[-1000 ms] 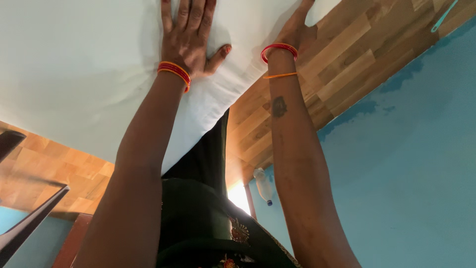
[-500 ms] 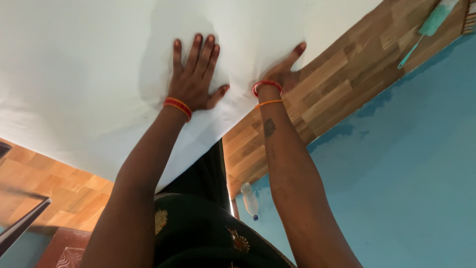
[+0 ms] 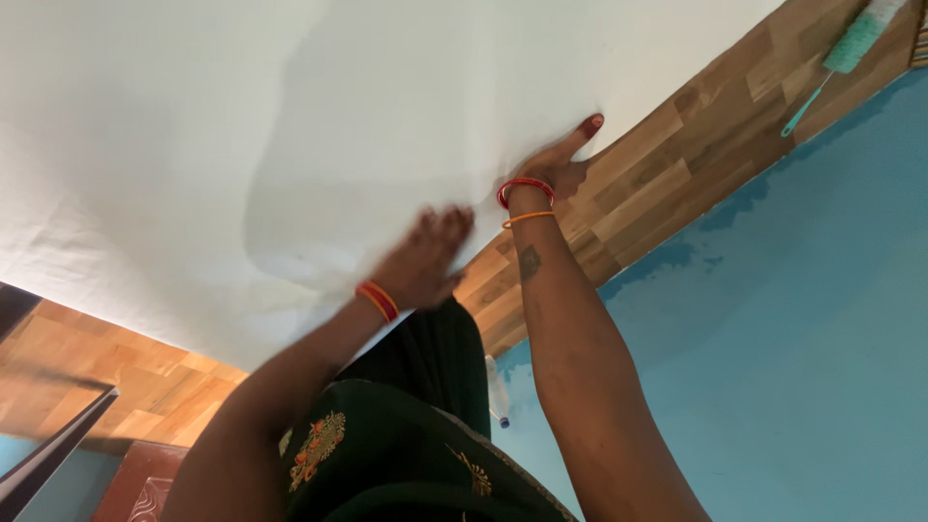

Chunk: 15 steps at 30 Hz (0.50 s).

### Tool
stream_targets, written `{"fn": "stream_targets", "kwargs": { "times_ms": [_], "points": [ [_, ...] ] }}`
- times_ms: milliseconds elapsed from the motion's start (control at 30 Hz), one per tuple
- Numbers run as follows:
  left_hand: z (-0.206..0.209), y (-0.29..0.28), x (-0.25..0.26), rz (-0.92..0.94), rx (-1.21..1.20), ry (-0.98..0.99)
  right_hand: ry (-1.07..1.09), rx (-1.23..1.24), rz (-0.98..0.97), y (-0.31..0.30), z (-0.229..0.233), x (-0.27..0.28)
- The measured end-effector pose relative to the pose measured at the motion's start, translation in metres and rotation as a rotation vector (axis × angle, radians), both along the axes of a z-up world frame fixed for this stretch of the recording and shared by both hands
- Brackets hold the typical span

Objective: The person inserts pillows into pillowcases, arranges them at the head of the bed, and smooths the bedsheet by hand, tucking the edges under the mattress.

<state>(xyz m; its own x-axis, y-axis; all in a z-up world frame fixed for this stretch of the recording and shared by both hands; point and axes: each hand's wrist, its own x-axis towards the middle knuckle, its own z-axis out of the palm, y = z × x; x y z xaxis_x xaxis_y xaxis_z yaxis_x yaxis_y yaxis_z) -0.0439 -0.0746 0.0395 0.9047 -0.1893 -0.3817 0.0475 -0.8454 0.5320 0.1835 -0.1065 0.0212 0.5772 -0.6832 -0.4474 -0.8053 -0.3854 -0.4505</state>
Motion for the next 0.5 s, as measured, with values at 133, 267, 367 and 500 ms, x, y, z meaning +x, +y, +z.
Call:
{"fn": "stream_targets", "kwargs": {
  "times_ms": [133,267,367,500],
  "points": [
    [0.013,-0.029,-0.037,-0.403,0.036,-0.166,0.017,0.022,-0.019,-0.003,-0.005,-0.001],
    [0.008,-0.007,-0.021,-0.369,-0.118,-0.356,-0.150,0.108,-0.075,-0.003,-0.013,-0.002],
    [-0.016,0.048,0.049,-0.175,0.002,-0.206,-0.130,0.094,-0.074,-0.006,-0.024,-0.004],
    [-0.016,0.099,0.158,0.362,0.142,-0.554,-0.123,0.156,-0.054,-0.006,-0.021,-0.004]
  ]
}}
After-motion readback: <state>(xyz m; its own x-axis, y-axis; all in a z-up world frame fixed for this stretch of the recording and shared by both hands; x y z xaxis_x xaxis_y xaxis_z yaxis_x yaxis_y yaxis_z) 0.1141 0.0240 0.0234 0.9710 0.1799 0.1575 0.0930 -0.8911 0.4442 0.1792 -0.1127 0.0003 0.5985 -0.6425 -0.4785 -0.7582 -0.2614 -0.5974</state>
